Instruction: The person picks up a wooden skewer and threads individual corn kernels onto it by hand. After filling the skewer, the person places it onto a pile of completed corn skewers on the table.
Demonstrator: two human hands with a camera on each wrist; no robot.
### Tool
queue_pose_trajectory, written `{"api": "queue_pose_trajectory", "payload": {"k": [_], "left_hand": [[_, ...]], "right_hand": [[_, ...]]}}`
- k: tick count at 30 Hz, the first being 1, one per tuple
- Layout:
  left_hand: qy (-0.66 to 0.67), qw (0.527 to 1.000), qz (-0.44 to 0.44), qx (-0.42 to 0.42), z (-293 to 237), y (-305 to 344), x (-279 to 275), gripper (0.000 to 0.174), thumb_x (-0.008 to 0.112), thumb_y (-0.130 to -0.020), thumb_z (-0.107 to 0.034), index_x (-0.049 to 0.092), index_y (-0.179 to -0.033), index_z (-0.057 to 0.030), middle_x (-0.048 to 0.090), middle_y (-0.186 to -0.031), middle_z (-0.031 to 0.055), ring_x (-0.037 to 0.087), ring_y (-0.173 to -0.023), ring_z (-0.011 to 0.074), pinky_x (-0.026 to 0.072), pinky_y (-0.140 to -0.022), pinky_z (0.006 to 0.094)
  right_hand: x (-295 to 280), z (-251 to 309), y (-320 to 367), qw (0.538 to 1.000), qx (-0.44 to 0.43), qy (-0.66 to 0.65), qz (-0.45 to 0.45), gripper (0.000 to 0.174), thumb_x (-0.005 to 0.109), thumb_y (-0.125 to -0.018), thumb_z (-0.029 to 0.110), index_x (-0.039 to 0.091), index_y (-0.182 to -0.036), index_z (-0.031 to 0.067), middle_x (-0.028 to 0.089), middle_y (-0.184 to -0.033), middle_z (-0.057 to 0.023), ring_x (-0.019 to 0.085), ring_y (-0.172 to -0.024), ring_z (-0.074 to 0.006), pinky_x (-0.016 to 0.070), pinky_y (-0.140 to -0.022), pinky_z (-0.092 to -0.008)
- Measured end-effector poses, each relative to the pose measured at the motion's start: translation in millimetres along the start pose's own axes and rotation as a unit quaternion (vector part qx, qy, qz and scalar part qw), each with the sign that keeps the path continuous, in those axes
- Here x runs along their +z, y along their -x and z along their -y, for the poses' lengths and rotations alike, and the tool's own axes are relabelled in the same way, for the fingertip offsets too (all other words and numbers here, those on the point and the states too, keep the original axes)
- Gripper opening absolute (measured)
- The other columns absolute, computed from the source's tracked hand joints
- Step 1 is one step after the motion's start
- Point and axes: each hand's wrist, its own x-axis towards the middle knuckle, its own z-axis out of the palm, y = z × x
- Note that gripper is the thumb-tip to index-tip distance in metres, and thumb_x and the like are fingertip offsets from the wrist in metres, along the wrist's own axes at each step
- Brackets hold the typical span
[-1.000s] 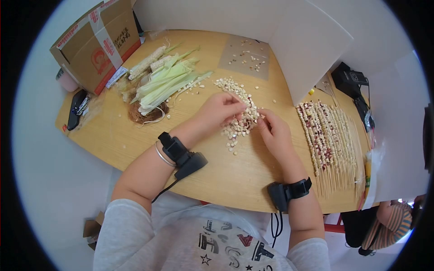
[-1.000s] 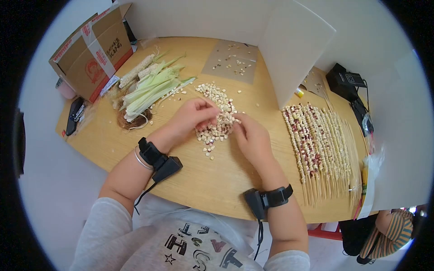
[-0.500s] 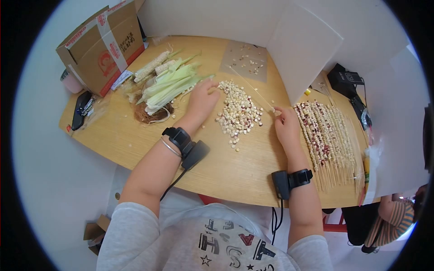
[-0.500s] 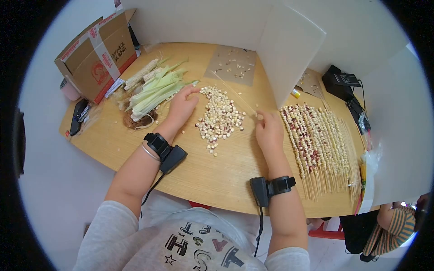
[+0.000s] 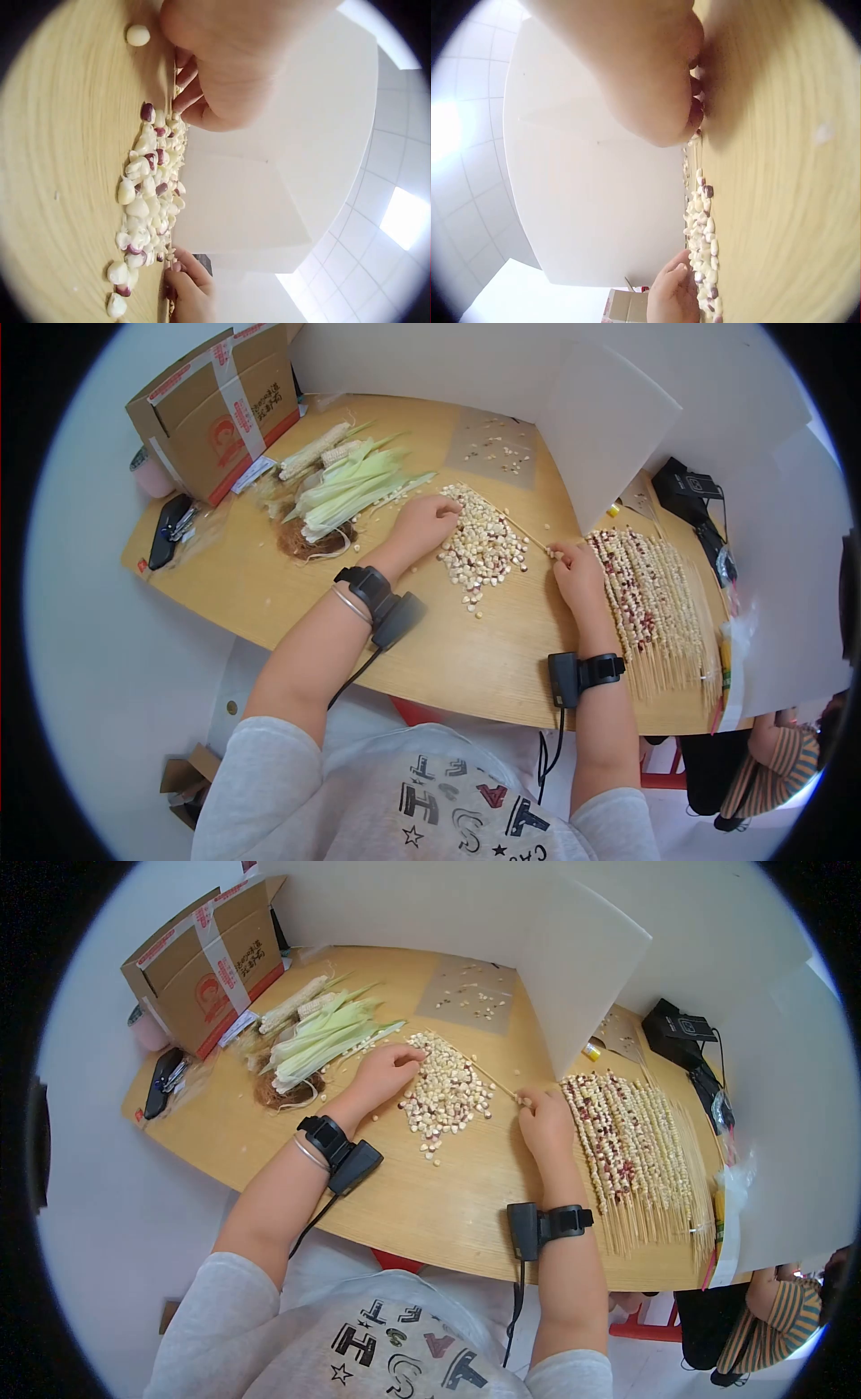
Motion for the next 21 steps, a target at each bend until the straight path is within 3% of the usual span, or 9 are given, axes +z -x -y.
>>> {"api": "queue_pose_trajectory", "payload": {"k": [1,5,8,11,13,17,19,21], "left_hand": [[-0.007,1.0,0.009,-0.006,-1.2,0.0,-1.0,0.022,0.055,-0.077,-0.012,0.064,-0.094,-0.0014,0.064,-0.089,0.0096,0.059,-0.082,0.0173,0.0457,-0.075,0.0278],[0.01,1.0,-0.011,-0.01,7.3,-3.4,1.4,0.02,0.055,-0.077,-0.011,0.064,-0.091,-0.0003,0.064,-0.083,0.0086,0.059,-0.076,0.017,0.0459,-0.071,0.0283],[0.041,0.998,-0.046,-0.027,4.4,-1.3,-2.4,0.017,0.054,-0.077,-0.011,0.063,-0.087,-0.0001,0.063,-0.076,0.0082,0.058,-0.07,0.017,0.0451,-0.065,0.0288],[-0.013,0.993,-0.119,-0.011,-3.0,0.8,-7.1,0.016,0.054,-0.077,-0.012,0.062,-0.085,-0.0005,0.061,-0.072,0.0084,0.056,-0.065,0.0166,0.0437,-0.06,0.0286],[-0.09,0.992,-0.076,-0.038,-3.7,-1.1,-9.7,0.018,0.054,-0.076,-0.014,0.062,-0.087,-0.0015,0.06,-0.07,0.0089,0.056,-0.063,0.0168,0.0432,-0.058,0.0278],[-0.089,0.995,0.015,-0.051,-16.7,4.7,-5.9,0.022,0.058,-0.075,-0.018,0.061,-0.091,-0.0021,0.057,-0.066,0.0072,0.054,-0.062,0.0154,0.0424,-0.057,0.0271],[-0.051,0.991,0.122,-0.028,-27.6,7.1,-4.7,0.026,0.062,-0.074,-0.021,0.061,-0.094,-0.0029,0.054,-0.063,0.0047,0.052,-0.06,0.0136,0.0419,-0.056,0.0264],[-0.064,0.989,0.133,0.019,-28.4,9.4,0.1,0.027,0.063,-0.074,-0.021,0.061,-0.095,-0.003,0.053,-0.063,0.0038,0.051,-0.059,0.0123,0.0417,-0.055,0.0259]], "right_hand": [[-0.9,1.5,0.2,1.0,0.001,-0.007,0.019,0.022,0.056,-0.07,0.007,0.066,-0.09,0.0105,0.055,-0.077,-0.012,0.055,-0.074,-0.0279,0.0446,-0.067,-0.0369],[0.1,-1.0,-0.7,0.999,0.029,-0.038,0.01,0.022,0.056,-0.071,0.007,0.066,-0.09,0.0099,0.054,-0.076,-0.011,0.055,-0.071,-0.026,0.0443,-0.065,-0.0355],[-0.2,-3.2,-1.4,0.999,0.048,-0.016,-0.011,0.021,0.056,-0.071,0.008,0.065,-0.09,0.0095,0.054,-0.076,-0.011,0.055,-0.069,-0.0255,0.0444,-0.064,-0.0355],[-3.8,-1.6,-1.1,0.999,0.053,0.006,0.008,0.021,0.056,-0.072,0.008,0.065,-0.09,0.0094,0.054,-0.075,-0.0113,0.055,-0.071,-0.0255,0.0443,-0.064,-0.0355],[-3.1,-0.9,-2.2,0.999,0.033,-0.005,0.017,0.021,0.056,-0.072,0.009,0.065,-0.09,0.0093,0.054,-0.075,-0.0113,0.055,-0.071,-0.0256,0.0442,-0.064,-0.0355],[-1.5,0.7,-1.3,0.999,0.005,-0.038,0.035,0.021,0.055,-0.072,0.01,0.065,-0.09,0.009,0.056,-0.074,-0.0115,0.055,-0.07,-0.0253,0.0438,-0.063,-0.0356],[-2.0,1.9,-1.0,0.998,0.009,-0.051,0.042,0.021,0.055,-0.071,0.01,0.065,-0.09,0.0088,0.056,-0.074,-0.0115,0.055,-0.069,-0.0251,0.0438,-0.063,-0.0354],[-1.5,1.2,-2.0,0.997,0.013,-0.064,0.047,0.021,0.054,-0.071,0.01,0.065,-0.089,0.0087,0.056,-0.074,-0.0116,0.054,-0.069,-0.0249,0.0437,-0.063,-0.0353]]}}
